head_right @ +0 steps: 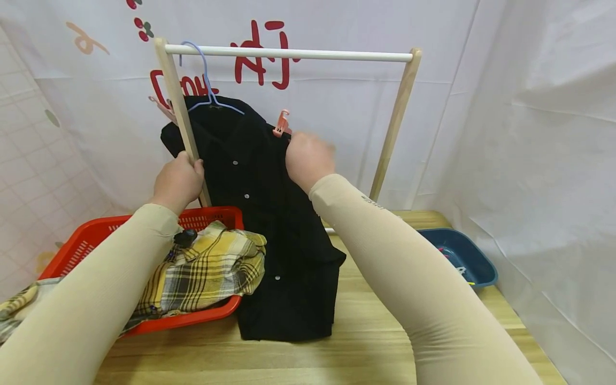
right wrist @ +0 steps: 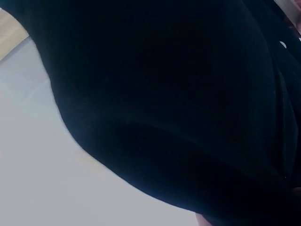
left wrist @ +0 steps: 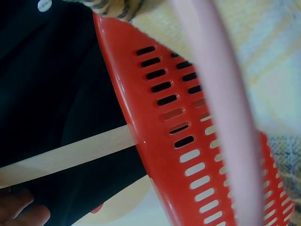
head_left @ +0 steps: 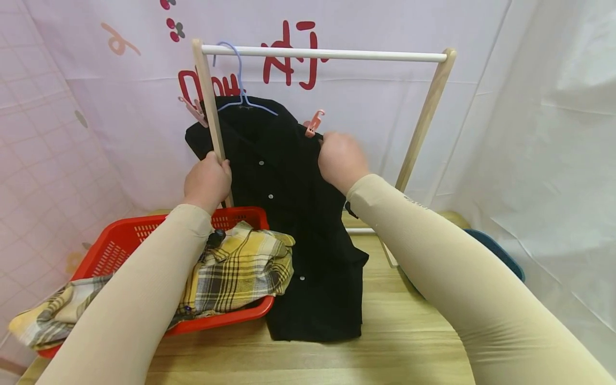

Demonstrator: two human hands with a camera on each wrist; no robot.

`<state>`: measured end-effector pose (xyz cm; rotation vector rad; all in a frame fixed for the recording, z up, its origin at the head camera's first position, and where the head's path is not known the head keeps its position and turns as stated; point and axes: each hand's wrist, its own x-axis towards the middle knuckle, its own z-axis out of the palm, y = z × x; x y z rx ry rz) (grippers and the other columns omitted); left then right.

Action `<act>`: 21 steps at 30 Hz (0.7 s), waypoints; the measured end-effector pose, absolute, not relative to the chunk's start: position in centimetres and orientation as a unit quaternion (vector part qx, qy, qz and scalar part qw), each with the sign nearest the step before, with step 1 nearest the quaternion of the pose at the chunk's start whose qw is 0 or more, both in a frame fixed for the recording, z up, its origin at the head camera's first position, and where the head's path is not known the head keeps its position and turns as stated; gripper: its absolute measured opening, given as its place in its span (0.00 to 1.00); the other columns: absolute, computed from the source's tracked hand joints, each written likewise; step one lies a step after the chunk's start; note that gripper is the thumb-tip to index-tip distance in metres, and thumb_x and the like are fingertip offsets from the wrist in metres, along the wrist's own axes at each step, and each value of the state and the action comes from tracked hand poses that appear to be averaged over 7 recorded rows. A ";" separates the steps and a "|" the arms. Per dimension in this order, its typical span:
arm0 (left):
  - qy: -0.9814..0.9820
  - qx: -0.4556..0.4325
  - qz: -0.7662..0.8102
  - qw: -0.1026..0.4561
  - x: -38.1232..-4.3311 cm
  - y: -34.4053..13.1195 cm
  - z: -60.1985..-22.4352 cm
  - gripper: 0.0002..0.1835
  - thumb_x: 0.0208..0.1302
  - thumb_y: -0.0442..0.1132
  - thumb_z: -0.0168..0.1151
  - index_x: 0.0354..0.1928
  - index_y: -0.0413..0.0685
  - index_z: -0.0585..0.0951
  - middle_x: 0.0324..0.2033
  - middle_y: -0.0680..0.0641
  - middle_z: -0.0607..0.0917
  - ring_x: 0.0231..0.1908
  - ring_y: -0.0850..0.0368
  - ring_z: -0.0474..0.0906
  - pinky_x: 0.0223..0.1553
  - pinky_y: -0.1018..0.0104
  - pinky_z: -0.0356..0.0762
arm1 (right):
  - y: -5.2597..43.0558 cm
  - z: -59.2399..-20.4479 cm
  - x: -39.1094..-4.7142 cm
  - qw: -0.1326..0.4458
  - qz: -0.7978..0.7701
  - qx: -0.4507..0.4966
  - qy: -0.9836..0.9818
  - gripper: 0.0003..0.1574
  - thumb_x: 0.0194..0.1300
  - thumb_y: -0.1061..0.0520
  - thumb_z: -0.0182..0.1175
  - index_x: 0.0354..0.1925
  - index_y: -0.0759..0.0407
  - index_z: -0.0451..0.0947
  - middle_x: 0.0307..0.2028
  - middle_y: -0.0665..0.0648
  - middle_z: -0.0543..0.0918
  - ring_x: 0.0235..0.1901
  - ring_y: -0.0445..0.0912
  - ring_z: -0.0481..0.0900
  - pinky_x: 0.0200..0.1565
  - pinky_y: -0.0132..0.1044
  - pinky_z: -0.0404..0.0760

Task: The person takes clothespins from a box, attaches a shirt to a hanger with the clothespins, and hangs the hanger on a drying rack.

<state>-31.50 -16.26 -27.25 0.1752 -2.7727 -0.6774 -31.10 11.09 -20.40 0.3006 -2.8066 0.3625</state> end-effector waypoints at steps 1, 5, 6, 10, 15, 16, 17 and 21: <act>-0.960 0.061 -0.231 0.144 -31.5 -16.2 -27.3 0.21 0.70 0.52 0.40 0.45 0.39 0.68 0.30 0.40 0.77 0.28 0.45 0.76 0.24 0.57 0.74 | 11.0 -20.5 -31.1 0.147 0.127 0.106 -0.975 0.19 0.71 0.49 0.40 0.35 0.59 0.73 0.28 0.57 0.76 0.33 0.53 0.77 0.36 0.45 0.78; -0.960 0.060 -0.227 0.150 -31.5 -16.2 -27.5 0.21 0.71 0.53 0.40 0.44 0.40 0.68 0.29 0.40 0.77 0.27 0.45 0.76 0.24 0.56 0.74 | 10.5 -20.8 -31.2 0.147 0.122 0.106 -0.976 0.19 0.72 0.49 0.40 0.34 0.58 0.72 0.27 0.57 0.76 0.31 0.53 0.77 0.35 0.47 0.78; -0.960 0.060 -0.225 0.152 -31.4 -16.1 -27.5 0.21 0.71 0.53 0.40 0.44 0.40 0.68 0.29 0.40 0.77 0.27 0.45 0.77 0.24 0.56 0.74 | 10.3 -20.9 -31.2 0.149 0.116 0.107 -0.976 0.19 0.71 0.49 0.40 0.34 0.58 0.72 0.27 0.57 0.76 0.32 0.54 0.78 0.37 0.49 0.78; -0.960 0.056 -0.223 0.158 -31.4 -15.9 -27.6 0.20 0.71 0.53 0.40 0.43 0.40 0.68 0.28 0.40 0.77 0.27 0.45 0.77 0.23 0.56 0.74 | 9.9 -21.4 -31.4 0.152 0.111 0.110 -0.976 0.19 0.72 0.49 0.40 0.35 0.58 0.72 0.28 0.57 0.76 0.32 0.54 0.78 0.39 0.52 0.77; -0.959 0.058 -0.225 0.159 -31.4 -15.8 -27.7 0.21 0.70 0.53 0.40 0.43 0.40 0.68 0.29 0.40 0.78 0.28 0.45 0.77 0.23 0.56 0.73 | 9.6 -22.0 -31.6 0.155 0.127 0.116 -0.973 0.19 0.72 0.49 0.39 0.35 0.58 0.72 0.28 0.57 0.76 0.31 0.53 0.78 0.32 0.46 0.77; -0.959 0.058 -0.225 0.160 -31.4 -15.8 -27.7 0.21 0.70 0.53 0.40 0.44 0.40 0.68 0.29 0.40 0.78 0.28 0.45 0.77 0.23 0.56 0.73 | 9.6 -22.1 -31.6 0.156 0.127 0.117 -0.972 0.19 0.72 0.49 0.39 0.35 0.58 0.71 0.28 0.57 0.77 0.31 0.53 0.78 0.32 0.46 0.77; -0.959 0.060 -0.225 0.161 -31.4 -15.8 -27.8 0.21 0.70 0.53 0.40 0.44 0.40 0.68 0.29 0.40 0.78 0.28 0.45 0.77 0.23 0.56 0.73 | 9.5 -22.2 -31.7 0.158 0.129 0.119 -0.972 0.19 0.72 0.49 0.39 0.35 0.58 0.72 0.28 0.57 0.77 0.31 0.53 0.79 0.31 0.46 0.77; -0.959 0.065 -0.224 0.164 -31.3 -15.8 -27.8 0.21 0.70 0.53 0.40 0.45 0.40 0.68 0.29 0.40 0.78 0.28 0.45 0.77 0.22 0.56 0.72 | 9.5 -22.4 -31.9 0.166 0.132 0.128 -0.969 0.20 0.72 0.49 0.38 0.35 0.58 0.72 0.29 0.57 0.78 0.33 0.54 0.80 0.33 0.46 0.77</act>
